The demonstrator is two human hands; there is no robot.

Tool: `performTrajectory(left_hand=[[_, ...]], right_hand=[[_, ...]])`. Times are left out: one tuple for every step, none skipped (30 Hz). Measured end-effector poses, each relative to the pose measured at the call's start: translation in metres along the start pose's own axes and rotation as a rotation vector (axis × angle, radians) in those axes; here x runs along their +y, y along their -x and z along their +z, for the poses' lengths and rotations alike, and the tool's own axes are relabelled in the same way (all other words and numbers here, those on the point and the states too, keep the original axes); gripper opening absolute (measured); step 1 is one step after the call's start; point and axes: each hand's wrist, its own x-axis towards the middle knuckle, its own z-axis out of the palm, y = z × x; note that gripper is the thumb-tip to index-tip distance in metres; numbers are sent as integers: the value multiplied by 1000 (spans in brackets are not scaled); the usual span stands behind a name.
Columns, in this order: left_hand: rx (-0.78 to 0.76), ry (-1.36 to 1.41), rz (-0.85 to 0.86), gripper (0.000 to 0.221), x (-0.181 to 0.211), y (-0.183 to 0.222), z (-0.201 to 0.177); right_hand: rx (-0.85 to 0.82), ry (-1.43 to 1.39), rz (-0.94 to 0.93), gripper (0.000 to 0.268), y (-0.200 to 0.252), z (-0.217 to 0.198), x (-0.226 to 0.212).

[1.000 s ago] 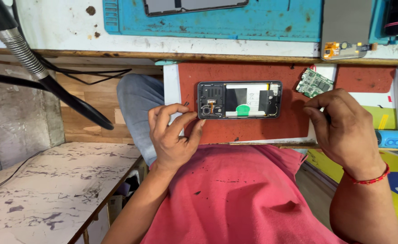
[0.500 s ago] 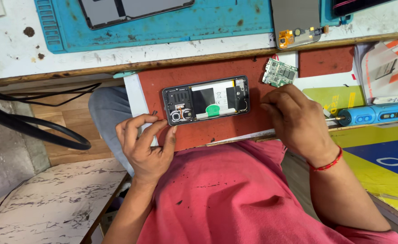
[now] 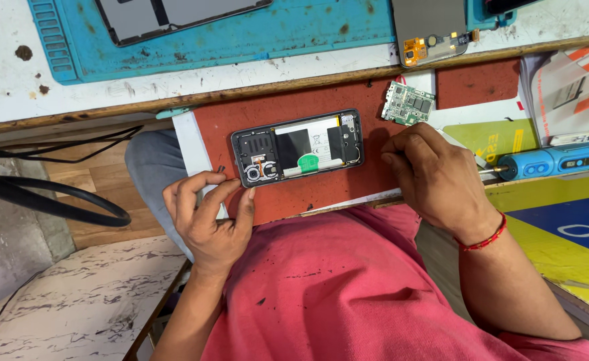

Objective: The person disassembles a mobile phone using a screwdriver and by hand, removing internal components and screws on a work bench.

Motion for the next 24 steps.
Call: performTrajectory(left_hand=[[-1,1,0,21,0,0,0],[-1,0,-2,21,0,0,0],[0,0,-3,21,0,0,1],[-1,1,-4,21,0,0,0],[-2,2,-6,21,0,0,0],[-2,3,-7,21,0,1,0],[-1,4,-3,21,0,1,0],[1,6,2,21,-1,0,1],[3,7,7,22,-1,0,1],[4,7,6,21,-1,0,1],[5,6,5,21,-1,0,1],[6,5,4,21,0,0,1],[6,5,6,21,-1,0,1],[5,5,6,21,-1,0,1],[3,5,7,21,-1,0,0],[6,6,9,21,-1,1,1],[9,6,11,21,-1,1,1],[14,5,12,21,-2,0,1],[16,5,14,21,-2,0,1],[17,5,15,21,-2,0,2],[19,5,17,21,-2,0,2],[18,7,14,21,-2,0,1],[18,9,12,22,-2,0,1],[17,12,10,22,-2,-1,1]], right_hand=[[-20,-4,6,9,0,-1,0],[-23,0,7,9,-1,-1,0],[-27,3,7,9,-1,-1,-1],[-31,5,6,9,-2,-1,-1],[-16,-3,5,9,-2,0,-2],[-2,-10,4,9,-3,1,-2],[12,-17,4,9,-3,2,-2],[25,-15,-4,9,-4,3,-3],[37,-14,-11,9,-5,4,-3],[50,-11,-17,9,-5,5,-4],[67,-8,-21,9,-5,6,-5],[84,-6,-26,9,-6,8,-6],[101,-5,-32,9,-7,10,-8],[100,-4,-50,8,-8,12,-9],[100,-4,-68,8,-10,14,-10],[100,-3,-87,8,-11,15,-11],[96,18,-90,8,-12,17,-12],[92,38,-95,8,-14,19,-14],[89,59,-100,8,-15,20,-15],[92,71,-105,8,-16,21,-16],[96,84,-110,8,-17,22,-17],[98,95,-115,8,-18,23,-18],[98,97,-124,9,-18,24,-18],[98,101,-133,9,-19,23,-18]])
